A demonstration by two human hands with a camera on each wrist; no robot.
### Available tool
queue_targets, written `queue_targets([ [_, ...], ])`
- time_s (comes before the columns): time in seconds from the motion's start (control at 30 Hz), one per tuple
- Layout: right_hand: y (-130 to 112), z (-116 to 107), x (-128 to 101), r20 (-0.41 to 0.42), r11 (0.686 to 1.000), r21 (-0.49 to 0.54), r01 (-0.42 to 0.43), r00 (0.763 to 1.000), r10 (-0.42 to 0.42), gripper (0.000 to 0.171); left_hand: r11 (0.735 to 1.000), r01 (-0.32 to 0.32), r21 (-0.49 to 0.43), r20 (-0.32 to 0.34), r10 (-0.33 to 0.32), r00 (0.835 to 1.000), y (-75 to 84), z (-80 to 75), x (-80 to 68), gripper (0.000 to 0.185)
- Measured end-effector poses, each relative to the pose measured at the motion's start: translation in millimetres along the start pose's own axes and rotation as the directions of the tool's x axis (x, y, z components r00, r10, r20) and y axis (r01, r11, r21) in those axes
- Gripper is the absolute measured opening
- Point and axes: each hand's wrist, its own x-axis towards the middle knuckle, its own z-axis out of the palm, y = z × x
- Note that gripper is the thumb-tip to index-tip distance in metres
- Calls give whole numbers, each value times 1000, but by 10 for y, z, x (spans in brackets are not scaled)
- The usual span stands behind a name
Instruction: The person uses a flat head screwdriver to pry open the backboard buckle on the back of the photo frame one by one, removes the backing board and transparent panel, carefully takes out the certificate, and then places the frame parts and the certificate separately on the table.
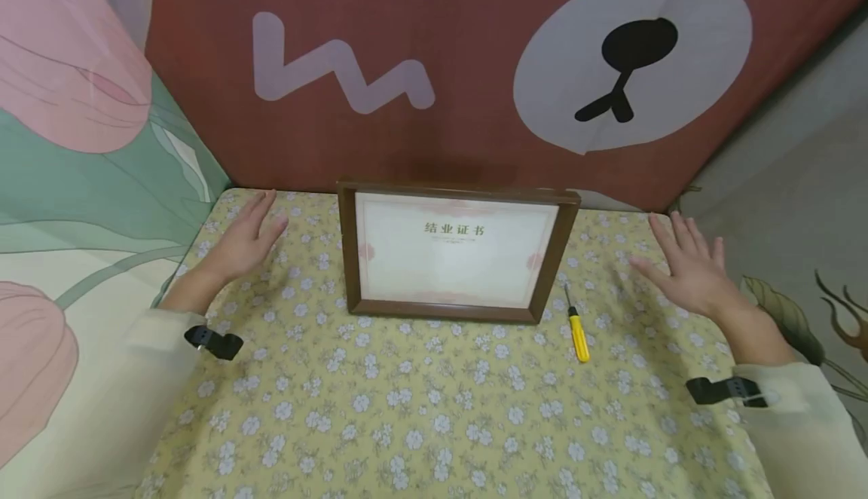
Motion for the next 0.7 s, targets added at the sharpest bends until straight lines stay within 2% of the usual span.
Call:
queue_targets([
  [0.13,-103,-28,20,-42,993,103,63,997,-59,80,985,-56,-165,-12,54,998,90,-22,11,66],
  [0.27,-230,-32,39,-59,953,266,143,990,-132,72,948,-73,-309,-19,70,997,214,-16,3,63],
  [0.4,-383,-10,51,-57,879,444,173,985,-165,67,895,-103,-433,-27,101,994,342,29,15,58],
  [0.5,-504,48,83,-59,828,530,183,982,-180,64,843,-118,-525,-20,126,992,411,96,32,57],
  [0.6,-613,142,134,-74,764,609,213,974,-214,60,793,-113,-599,2,142,990,437,189,58,57],
  [0.7,-708,241,169,-87,691,685,231,968,-237,58,767,-104,-633,26,155,988,436,284,88,59],
])
